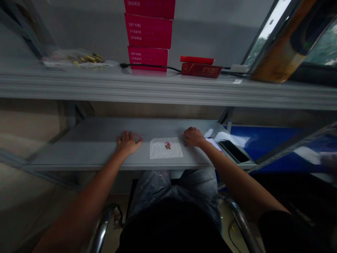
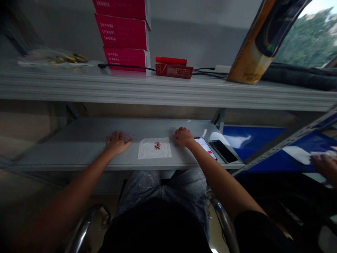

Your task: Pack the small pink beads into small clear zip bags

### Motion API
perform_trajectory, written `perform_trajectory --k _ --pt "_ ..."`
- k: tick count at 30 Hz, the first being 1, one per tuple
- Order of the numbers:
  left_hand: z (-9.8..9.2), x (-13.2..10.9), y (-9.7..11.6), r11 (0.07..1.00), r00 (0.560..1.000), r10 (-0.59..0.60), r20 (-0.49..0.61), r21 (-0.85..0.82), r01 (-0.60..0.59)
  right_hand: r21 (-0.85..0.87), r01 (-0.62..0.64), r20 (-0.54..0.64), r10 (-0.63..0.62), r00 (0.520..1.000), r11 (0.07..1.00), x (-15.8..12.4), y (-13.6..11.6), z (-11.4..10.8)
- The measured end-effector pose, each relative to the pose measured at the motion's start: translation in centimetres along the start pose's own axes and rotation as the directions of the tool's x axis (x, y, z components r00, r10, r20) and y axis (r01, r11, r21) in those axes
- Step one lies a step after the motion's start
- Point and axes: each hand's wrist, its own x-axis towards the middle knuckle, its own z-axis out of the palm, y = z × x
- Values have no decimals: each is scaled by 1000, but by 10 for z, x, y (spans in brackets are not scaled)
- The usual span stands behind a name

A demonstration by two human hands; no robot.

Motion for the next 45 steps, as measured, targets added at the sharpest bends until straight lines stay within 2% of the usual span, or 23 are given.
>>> perform_trajectory --k 2,6,9,12,14,16,18,22,25,28,32,36,41,45 --pt "-2 -3 3 1000 999 -10 -40 -24 9 -29 -31 -3 31 1000 999 -1 -1 -1" --pt "-12 -16 8 994 974 23 -225 -95 -45 -9 -37 -20 37 999 999 -1 1 -15" --pt "-24 -25 9 971 938 112 -327 -165 -174 118 -15 -6 16 1000 993 -3 9 -33" --pt "-34 -31 9 929 913 173 -370 -245 -276 361 -11 24 3 1000 932 -11 17 -51" --pt "-39 -39 14 897 896 176 -408 -309 -317 598 -32 49 3 999 800 -21 19 -60" --pt "-42 -54 25 843 872 168 -460 -392 -369 812 -68 74 13 997 580 -33 17 -66" --pt "-44 -78 42 766 855 151 -496 -488 -419 935 -94 82 50 995 343 -49 9 -68" --pt "-46 -136 77 563 880 197 -432 -685 -462 989 -148 150 103 983 -26 -94 -25 -55" --pt "-44 -177 98 426 919 273 -285 -821 -381 945 -236 235 -29 972 -229 -133 -63 -31" --pt "-36 -207 115 333 944 308 -114 -917 -219 884 -307 264 -167 950 -353 -164 -98 -1" --pt "-18 -225 129 213 943 330 39 -976 -34 861 -336 250 -256 934 -383 -179 -126 29" --pt "-2 -219 131 180 934 330 132 -981 75 871 -301 189 -301 934 -387 -176 -133 44" --pt "8 -203 128 184 914 371 165 -978 102 893 -258 135 -328 935 -369 -172 -135 59" --pt "6 -200 126 223 916 368 160 -972 81 896 -268 147 -333 931 -354 -174 -136 61"
